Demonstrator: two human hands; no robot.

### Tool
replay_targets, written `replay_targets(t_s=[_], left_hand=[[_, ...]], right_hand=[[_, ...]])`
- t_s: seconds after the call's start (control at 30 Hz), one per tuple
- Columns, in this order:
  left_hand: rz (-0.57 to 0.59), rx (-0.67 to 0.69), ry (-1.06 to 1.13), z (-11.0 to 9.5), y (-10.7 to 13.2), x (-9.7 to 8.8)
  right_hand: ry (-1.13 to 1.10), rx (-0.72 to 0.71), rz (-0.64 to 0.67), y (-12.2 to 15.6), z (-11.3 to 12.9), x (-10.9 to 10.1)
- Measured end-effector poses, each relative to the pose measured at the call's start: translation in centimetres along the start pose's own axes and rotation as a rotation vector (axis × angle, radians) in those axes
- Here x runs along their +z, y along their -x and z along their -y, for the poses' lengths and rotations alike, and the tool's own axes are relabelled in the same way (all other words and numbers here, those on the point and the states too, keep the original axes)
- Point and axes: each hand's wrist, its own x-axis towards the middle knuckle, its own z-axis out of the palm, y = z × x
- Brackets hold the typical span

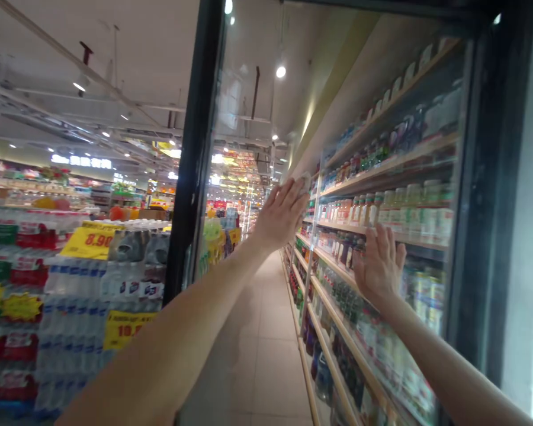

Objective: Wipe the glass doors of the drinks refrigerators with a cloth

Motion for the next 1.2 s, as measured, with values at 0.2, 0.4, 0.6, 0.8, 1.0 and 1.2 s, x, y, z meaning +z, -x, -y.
replay_targets(t_s=[0.2, 0.4, 0.6, 0.8, 1.0, 1.2], left_hand=[[-0.202, -0.512, -0.059, 5.3, -2.1, -1.8], [0.051, 0.142, 0.021, 0.5, -2.7, 0.7], [-0.175, -0.327, -0.094, 1.9, -2.5, 0.3], [-0.009, 0.134, -0.055, 0.7, -2.1, 0.9], [-0.082, -0.094, -0.096, -0.2, -1.9, 1.3], [-0.090, -0.018, -0.117, 1.3, -0.2, 1.0]], right_hand=[[0.033, -0.014, -0.032, -0.9, 0.6, 0.5], [0.028, -0.039, -0.059, -0.6, 0.3, 0.6], [0.032, -0.036, -0.071, -0.6, 0.6, 0.8], [0.040, -0.040, -0.077, -0.4, 0.6, 0.8], [0.059, -0.057, -0.110, -0.5, 0.8, 0.8], [0.025, -0.056, -0.091, -0.5, 0.6, 0.7]])
